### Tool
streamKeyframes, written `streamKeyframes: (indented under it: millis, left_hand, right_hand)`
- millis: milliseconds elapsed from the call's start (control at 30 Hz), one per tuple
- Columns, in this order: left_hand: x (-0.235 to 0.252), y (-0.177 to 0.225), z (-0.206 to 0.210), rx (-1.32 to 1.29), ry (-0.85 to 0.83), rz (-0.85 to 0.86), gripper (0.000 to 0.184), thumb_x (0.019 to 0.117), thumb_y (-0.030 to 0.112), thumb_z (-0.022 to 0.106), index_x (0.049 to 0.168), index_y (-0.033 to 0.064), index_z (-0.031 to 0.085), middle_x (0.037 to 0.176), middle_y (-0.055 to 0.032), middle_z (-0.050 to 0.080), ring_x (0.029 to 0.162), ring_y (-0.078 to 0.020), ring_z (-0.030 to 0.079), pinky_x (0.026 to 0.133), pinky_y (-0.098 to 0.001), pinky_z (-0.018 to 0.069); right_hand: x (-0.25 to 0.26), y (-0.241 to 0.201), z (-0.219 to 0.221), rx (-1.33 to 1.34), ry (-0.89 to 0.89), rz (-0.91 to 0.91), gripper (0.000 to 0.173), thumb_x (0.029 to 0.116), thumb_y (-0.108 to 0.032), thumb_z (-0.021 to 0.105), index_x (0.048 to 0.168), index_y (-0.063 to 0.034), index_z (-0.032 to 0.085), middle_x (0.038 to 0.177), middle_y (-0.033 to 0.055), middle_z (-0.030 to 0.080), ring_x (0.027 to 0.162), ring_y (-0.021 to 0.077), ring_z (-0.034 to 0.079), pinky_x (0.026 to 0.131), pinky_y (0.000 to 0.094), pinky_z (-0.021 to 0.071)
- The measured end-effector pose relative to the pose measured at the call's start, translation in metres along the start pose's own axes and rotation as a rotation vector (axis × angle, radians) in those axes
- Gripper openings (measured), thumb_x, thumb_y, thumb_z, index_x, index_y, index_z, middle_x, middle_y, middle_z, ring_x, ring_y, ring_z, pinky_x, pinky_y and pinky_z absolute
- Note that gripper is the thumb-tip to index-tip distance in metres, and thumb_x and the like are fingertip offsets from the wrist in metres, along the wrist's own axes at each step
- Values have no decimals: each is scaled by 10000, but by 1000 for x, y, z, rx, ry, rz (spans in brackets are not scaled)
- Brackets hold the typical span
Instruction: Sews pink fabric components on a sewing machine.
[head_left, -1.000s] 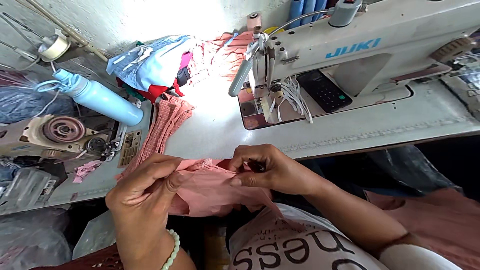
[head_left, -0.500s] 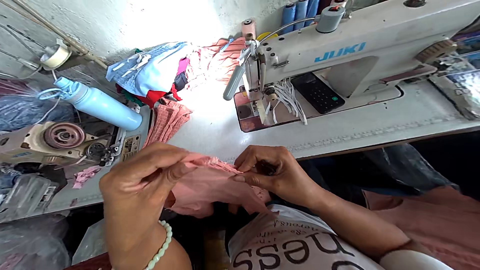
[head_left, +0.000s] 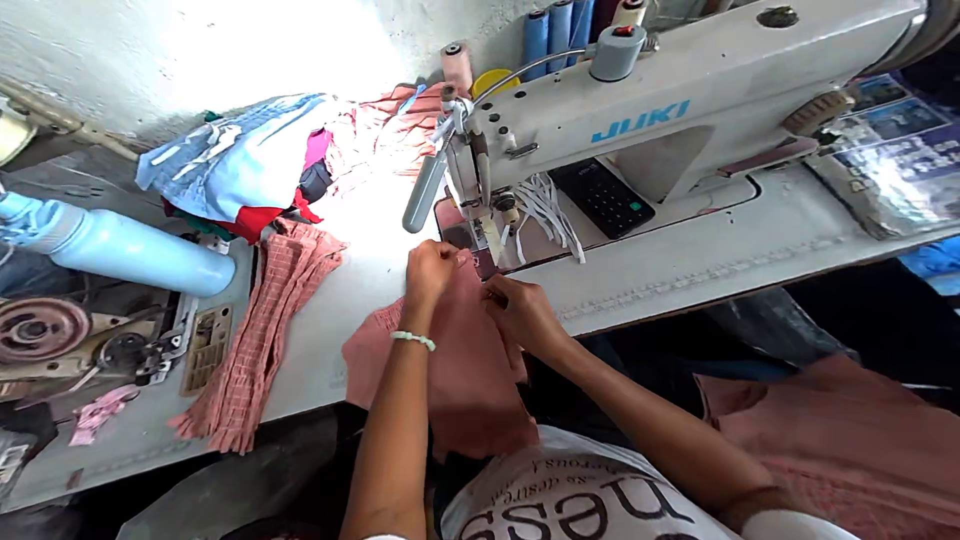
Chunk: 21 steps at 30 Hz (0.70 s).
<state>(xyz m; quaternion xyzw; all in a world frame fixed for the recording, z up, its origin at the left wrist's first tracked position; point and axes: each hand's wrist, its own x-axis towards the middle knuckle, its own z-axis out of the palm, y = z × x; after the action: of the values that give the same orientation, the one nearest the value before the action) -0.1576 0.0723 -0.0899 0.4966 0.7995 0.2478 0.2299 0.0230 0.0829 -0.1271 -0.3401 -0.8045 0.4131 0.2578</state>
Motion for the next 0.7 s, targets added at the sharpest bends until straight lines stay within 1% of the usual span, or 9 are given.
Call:
streamKeyframes:
  millis: [67,167,200,300,367,433,500,633,700]
  left_hand:
    - [4,1,14,13,93,-46,145,916,111,763,1018,8,754,1062,-226,674,1030,-383,646,925,-569,507]
    - [-5,4,30,83,288,-38,288,863,87,803,1119,11,694,1064,-238,637,1052,-443,600,907,-610,476]
    - [-8,5,35,115,335,-9,302,862,75,799,1124,0,671,1066,-241,630,1059,-453,594,904,-610,472]
    - [-12,2,52,235,438,154,129,912,43,722,1016,-31,697,998,-229,661,973,-431,655,828,-567,535]
    - [-14,-2,61,355,503,257,84,928,28,671,955,-3,744,979,-198,689,935,-396,674,779,-526,543]
    - [-20,0,62,454,494,303,132,910,-14,651,970,15,765,1045,-190,683,993,-393,646,803,-523,507]
    - [-31,5,58,473,422,312,177,890,-42,658,1013,18,770,1137,-192,672,1075,-397,620,860,-534,490]
    - [-46,-18,70,339,303,394,279,961,34,593,1203,-11,724,1279,-201,672,1172,-416,633,946,-556,522]
    - [-44,-23,75,287,314,444,295,971,57,575,1219,-13,719,1303,-193,673,1198,-407,633,976,-537,520]
  right_hand:
    - [5,1,-4,-26,-53,63,183,944,-92,647,1059,26,726,919,168,728,843,280,707,799,445,567]
    - [9,-1,-8,-37,-105,101,189,945,-90,643,1065,29,725,901,167,719,824,277,690,787,435,554]
    - [10,-1,-7,-40,-104,96,183,943,-93,644,1053,28,726,893,165,718,815,276,688,778,435,555]
    - [10,2,-4,-60,-60,62,169,928,-93,650,1007,35,729,863,166,713,786,285,689,746,443,557]
    - [9,2,-3,-69,-56,64,176,919,-73,647,1024,39,734,889,173,725,809,293,703,765,451,566]
    - [8,1,-2,-70,-57,69,186,919,-68,642,1042,36,736,915,171,732,832,294,712,785,451,570]
    - [7,3,-1,-71,-41,50,178,913,-69,652,1029,33,740,914,166,735,833,292,718,783,450,577]
    - [-2,9,-3,-60,-12,3,158,903,-78,662,994,24,742,893,152,737,816,265,721,758,426,584]
    - [-6,11,-4,-48,1,-14,159,899,-72,664,1002,20,742,899,144,739,820,249,725,762,400,591]
